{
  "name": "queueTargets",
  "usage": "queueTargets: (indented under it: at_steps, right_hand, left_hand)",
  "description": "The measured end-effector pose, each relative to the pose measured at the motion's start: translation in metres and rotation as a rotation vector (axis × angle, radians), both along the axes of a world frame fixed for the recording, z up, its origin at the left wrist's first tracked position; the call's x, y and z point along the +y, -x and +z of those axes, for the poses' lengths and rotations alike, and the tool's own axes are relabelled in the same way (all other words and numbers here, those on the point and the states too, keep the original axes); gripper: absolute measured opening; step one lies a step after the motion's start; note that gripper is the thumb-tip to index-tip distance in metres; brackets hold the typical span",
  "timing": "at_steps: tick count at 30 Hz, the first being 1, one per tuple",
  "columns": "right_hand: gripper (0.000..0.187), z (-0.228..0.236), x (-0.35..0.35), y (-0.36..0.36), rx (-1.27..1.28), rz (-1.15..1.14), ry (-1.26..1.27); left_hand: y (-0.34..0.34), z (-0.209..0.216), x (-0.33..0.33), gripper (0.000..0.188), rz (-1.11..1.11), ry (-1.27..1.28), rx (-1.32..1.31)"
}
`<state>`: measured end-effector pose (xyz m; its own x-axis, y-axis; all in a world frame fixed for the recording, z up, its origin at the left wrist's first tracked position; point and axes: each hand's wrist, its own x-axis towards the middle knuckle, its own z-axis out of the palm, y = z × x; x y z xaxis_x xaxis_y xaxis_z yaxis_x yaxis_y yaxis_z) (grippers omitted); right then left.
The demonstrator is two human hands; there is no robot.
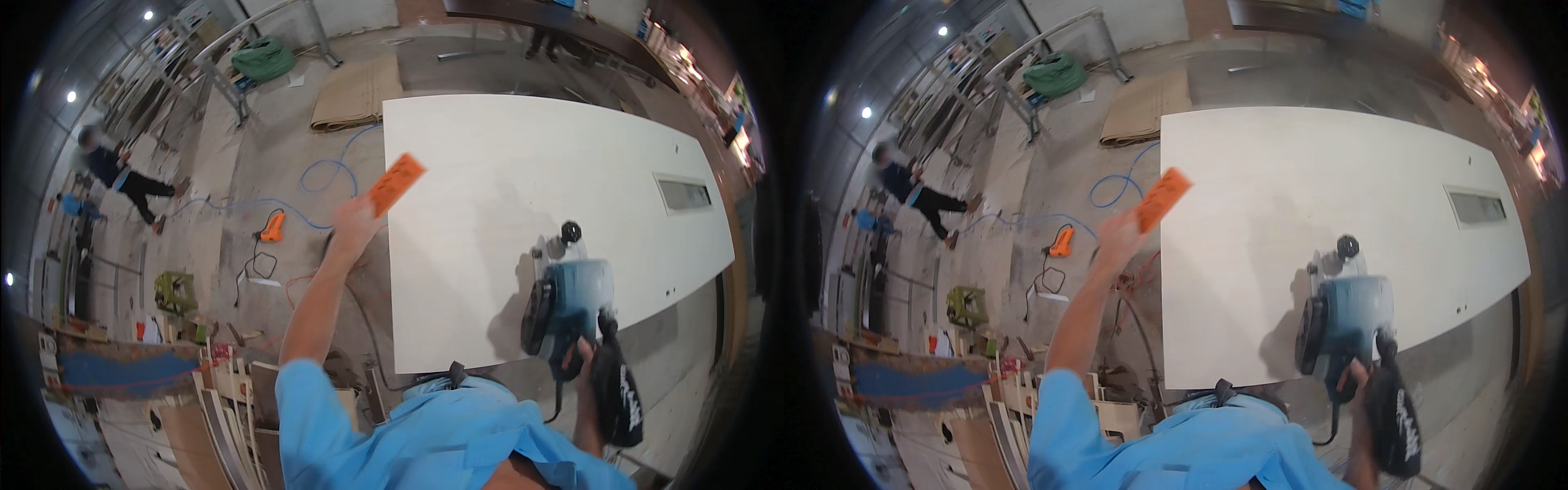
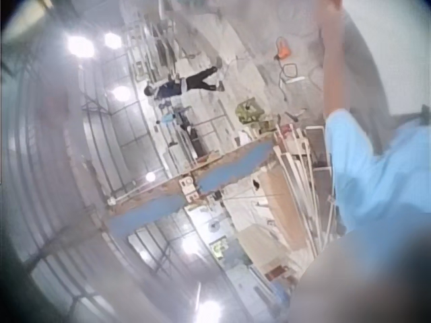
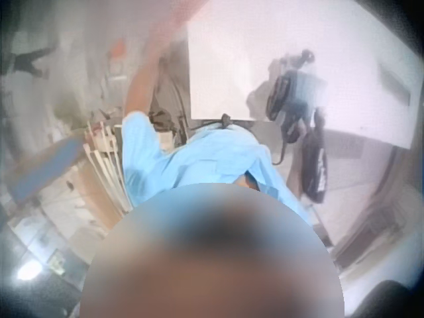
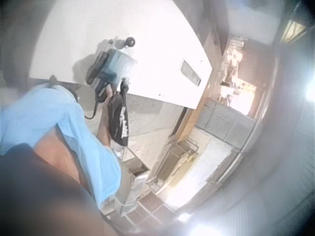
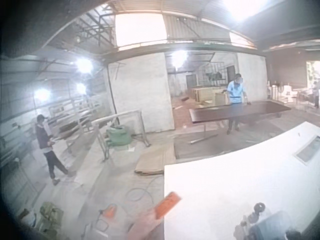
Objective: The person sands a large white door with a power sander, then uses an air blower to remove dust from the surface and around the window frame. The person moves around the workbench to access different areas of the door.
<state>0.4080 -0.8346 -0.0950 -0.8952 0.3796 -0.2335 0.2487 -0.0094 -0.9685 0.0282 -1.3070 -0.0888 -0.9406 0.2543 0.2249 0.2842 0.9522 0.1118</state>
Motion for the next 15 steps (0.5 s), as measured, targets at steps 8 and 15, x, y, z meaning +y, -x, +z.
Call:
queueTargets:
  at_steps: [8,15]
  right_hand:
    - [0.036,0.017,-0.015,-0.007,-0.04,-0.098,-0.018]
    - [0.032,0.05,-0.045,0.025,-0.253,-0.172,-0.395]
  left_hand:
    - [0.116,-0.017,0.251,0.061,-0.242,0.337,-0.218]
    - [0.164,-0.033,0.274,0.04,-0.316,0.044,-0.533]
